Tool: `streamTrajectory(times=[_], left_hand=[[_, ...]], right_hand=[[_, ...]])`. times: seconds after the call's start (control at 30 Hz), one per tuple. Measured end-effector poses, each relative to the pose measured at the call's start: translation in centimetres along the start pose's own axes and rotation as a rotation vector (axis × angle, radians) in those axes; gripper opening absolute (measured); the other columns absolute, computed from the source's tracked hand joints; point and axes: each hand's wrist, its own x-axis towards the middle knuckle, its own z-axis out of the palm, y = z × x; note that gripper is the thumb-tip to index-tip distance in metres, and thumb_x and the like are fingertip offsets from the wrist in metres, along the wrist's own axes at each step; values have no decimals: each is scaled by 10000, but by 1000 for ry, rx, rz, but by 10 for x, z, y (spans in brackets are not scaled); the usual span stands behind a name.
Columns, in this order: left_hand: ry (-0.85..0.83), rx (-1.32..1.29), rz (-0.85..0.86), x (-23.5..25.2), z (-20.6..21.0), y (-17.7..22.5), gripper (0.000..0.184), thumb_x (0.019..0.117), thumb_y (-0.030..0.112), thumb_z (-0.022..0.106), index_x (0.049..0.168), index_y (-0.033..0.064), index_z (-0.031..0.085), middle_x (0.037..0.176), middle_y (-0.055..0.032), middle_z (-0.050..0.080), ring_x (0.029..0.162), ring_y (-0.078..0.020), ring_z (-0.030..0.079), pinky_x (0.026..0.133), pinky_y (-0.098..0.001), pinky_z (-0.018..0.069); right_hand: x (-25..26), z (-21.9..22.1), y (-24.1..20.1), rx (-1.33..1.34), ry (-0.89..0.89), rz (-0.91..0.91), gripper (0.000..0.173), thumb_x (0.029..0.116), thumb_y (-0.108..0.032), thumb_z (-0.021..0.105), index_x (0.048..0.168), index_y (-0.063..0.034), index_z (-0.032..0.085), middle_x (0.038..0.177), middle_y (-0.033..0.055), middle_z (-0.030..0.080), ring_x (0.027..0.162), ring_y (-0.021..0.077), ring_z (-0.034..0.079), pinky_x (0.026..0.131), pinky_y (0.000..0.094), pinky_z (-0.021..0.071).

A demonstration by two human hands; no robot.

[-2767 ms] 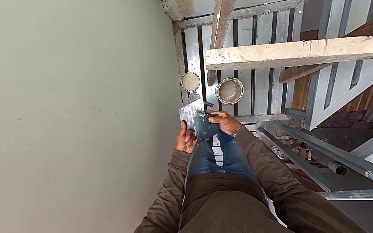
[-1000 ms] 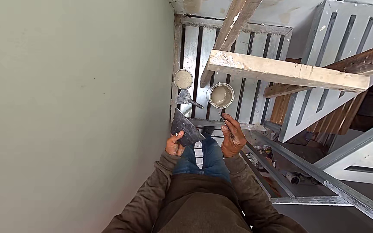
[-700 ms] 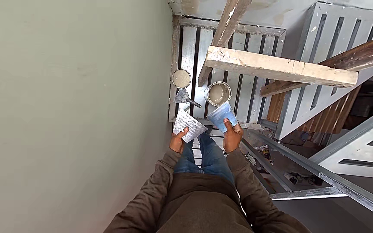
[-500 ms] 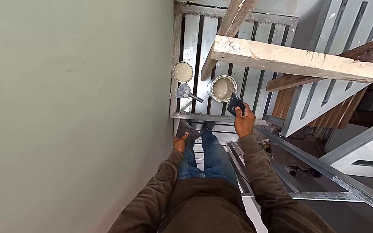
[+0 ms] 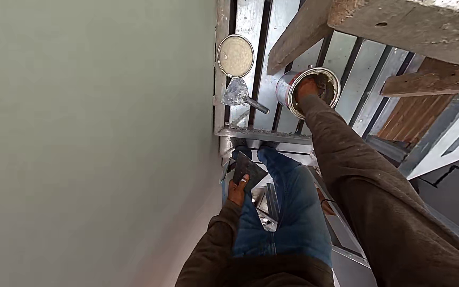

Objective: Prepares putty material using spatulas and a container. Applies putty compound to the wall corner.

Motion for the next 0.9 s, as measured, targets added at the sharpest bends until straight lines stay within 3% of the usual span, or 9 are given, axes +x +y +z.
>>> streamTrajectory(times=[0.1, 0.27, 0.33, 0.5, 0.6, 0.73, 0.77, 0.83, 0.9], left_hand=[[0, -10, 23, 0, -2, -1, 295, 954, 94, 607, 1189, -84, 590, 1019, -80, 739, 962, -91, 712, 926, -287, 583], [17, -19, 24, -1, 6, -2, 340, 958, 89, 597, 1240, -97, 559, 1054, -100, 729, 974, -90, 707, 931, -281, 576], [39, -30, -4, -5, 6, 0, 344, 971, 78, 577, 1260, -103, 543, 1068, -112, 719, 975, -88, 701, 927, -277, 573], [65, -1, -50, -17, 5, -4, 271, 1021, 56, 499, 1233, -107, 535, 953, -142, 728, 787, -180, 739, 742, -353, 642], [39, 220, -17, -21, 1, -2, 349, 1042, 95, 514, 1322, -114, 516, 1073, -184, 710, 890, -184, 740, 831, -349, 634], [63, 508, 87, -32, 0, 32, 473, 1004, 139, 612, 1403, -93, 506, 1255, -249, 660, 1146, -258, 676, 1036, -403, 530], [68, 528, 117, -34, -1, 43, 475, 987, 135, 637, 1390, -90, 524, 1254, -253, 661, 1157, -269, 670, 1048, -412, 518], [76, 518, 184, -36, -3, 65, 397, 958, 125, 673, 1299, -66, 604, 1157, -218, 700, 1051, -240, 707, 970, -409, 566], [57, 457, 251, -37, -5, 90, 323, 948, 113, 673, 1229, -45, 649, 1097, -173, 722, 982, -192, 720, 922, -383, 589]], right_hand=[[20, 7, -6, -205, -140, -86, 647, 950, -325, 656, 1394, 119, 504, 1432, 328, 522, 1357, 479, 495, 1100, 653, 386], [6, -16, 13, -54, -190, -113, 464, 954, -150, 655, 1335, 98, 566, 1384, 319, 567, 1330, 469, 529, 1077, 650, 417], [-10, -23, 15, 13, -174, -86, 425, 980, -161, 632, 1312, 101, 585, 1374, 321, 574, 1324, 477, 532, 1075, 658, 417], [-69, -50, 25, 175, -43, -3, 403, 930, -116, 651, 1253, 120, 600, 1321, 340, 592, 1281, 483, 562, 1032, 657, 449], [-109, -64, 35, 258, 40, -5, 389, 947, -89, 618, 1274, 121, 593, 1330, 347, 584, 1288, 479, 558, 1062, 630, 442], [-160, -76, 55, 409, 176, -39, 367, 1004, -101, 537, 1341, 25, 610, 1275, 320, 638, 1238, 480, 600, 1060, 624, 450], [-175, -79, 60, 448, 221, -57, 352, 1015, -100, 520, 1331, 13, 625, 1239, 316, 658, 1208, 482, 618, 1048, 629, 455], [-205, -85, 69, 527, 302, -88, 349, 1044, -111, 482, 1342, -16, 637, 1193, 301, 682, 1158, 478, 645, 1019, 637, 468], [-233, -86, 82, 588, 419, -140, 333, 1042, -105, 472, 1318, -47, 651, 1078, 288, 705, 1008, 483, 683, 890, 671, 512]])
